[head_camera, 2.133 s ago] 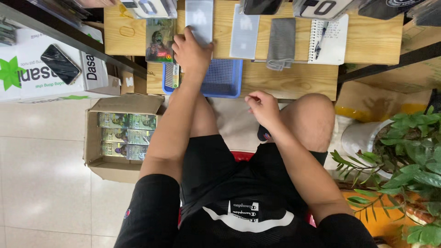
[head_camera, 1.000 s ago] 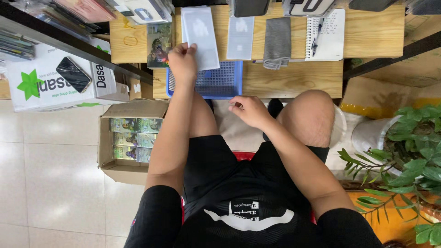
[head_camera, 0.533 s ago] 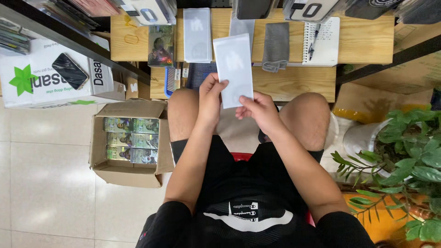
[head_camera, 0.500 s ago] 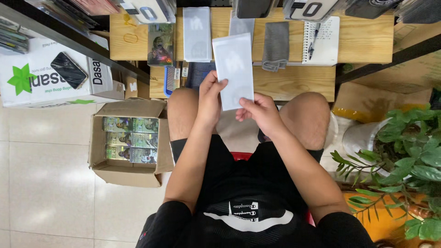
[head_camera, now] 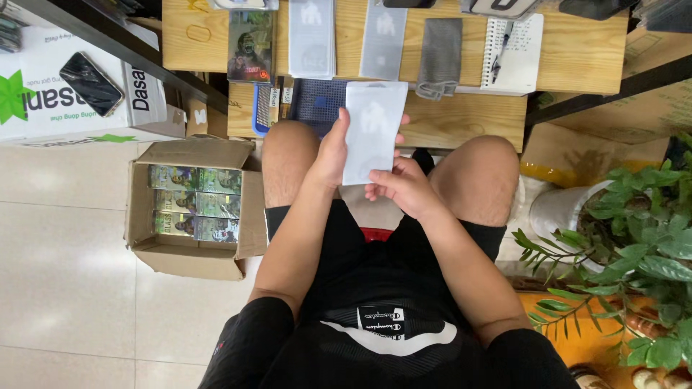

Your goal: The person wipes a screen protector box with a cloth, removes a screen protector from its sleeve, and wipes the protector itself with the cloth.

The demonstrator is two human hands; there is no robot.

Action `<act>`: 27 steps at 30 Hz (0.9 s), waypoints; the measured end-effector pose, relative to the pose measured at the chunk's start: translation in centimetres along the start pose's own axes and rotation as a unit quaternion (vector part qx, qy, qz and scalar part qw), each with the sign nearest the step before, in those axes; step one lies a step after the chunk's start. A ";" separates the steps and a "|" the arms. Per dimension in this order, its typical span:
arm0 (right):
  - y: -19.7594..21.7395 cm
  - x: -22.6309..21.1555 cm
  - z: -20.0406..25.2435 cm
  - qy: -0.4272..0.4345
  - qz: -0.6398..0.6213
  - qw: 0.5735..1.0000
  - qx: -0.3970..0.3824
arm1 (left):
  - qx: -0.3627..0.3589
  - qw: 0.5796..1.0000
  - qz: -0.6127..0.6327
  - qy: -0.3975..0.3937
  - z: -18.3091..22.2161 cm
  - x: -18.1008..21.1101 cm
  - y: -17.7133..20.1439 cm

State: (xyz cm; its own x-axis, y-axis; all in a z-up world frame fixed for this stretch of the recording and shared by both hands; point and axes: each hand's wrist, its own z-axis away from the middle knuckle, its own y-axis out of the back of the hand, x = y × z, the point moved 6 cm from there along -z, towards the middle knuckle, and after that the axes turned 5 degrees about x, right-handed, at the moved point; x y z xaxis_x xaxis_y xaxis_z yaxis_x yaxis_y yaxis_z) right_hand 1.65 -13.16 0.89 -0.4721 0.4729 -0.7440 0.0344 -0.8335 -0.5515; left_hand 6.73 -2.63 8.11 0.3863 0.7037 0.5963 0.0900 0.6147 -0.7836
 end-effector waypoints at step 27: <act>1.7 -0.8 -0.7 0.165 0.207 0.964 -0.020 | 0.001 0.999 0.033 -0.005 -0.7 0.0 0.4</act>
State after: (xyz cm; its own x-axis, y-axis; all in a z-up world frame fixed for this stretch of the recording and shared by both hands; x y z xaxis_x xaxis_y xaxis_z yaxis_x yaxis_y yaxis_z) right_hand 2.73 -14.70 0.28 -0.1055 0.1717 -0.9795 0.1964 -0.9620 -0.1897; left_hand 7.37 -2.67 7.68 0.3825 0.7461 0.5450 0.0628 0.5675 -0.8210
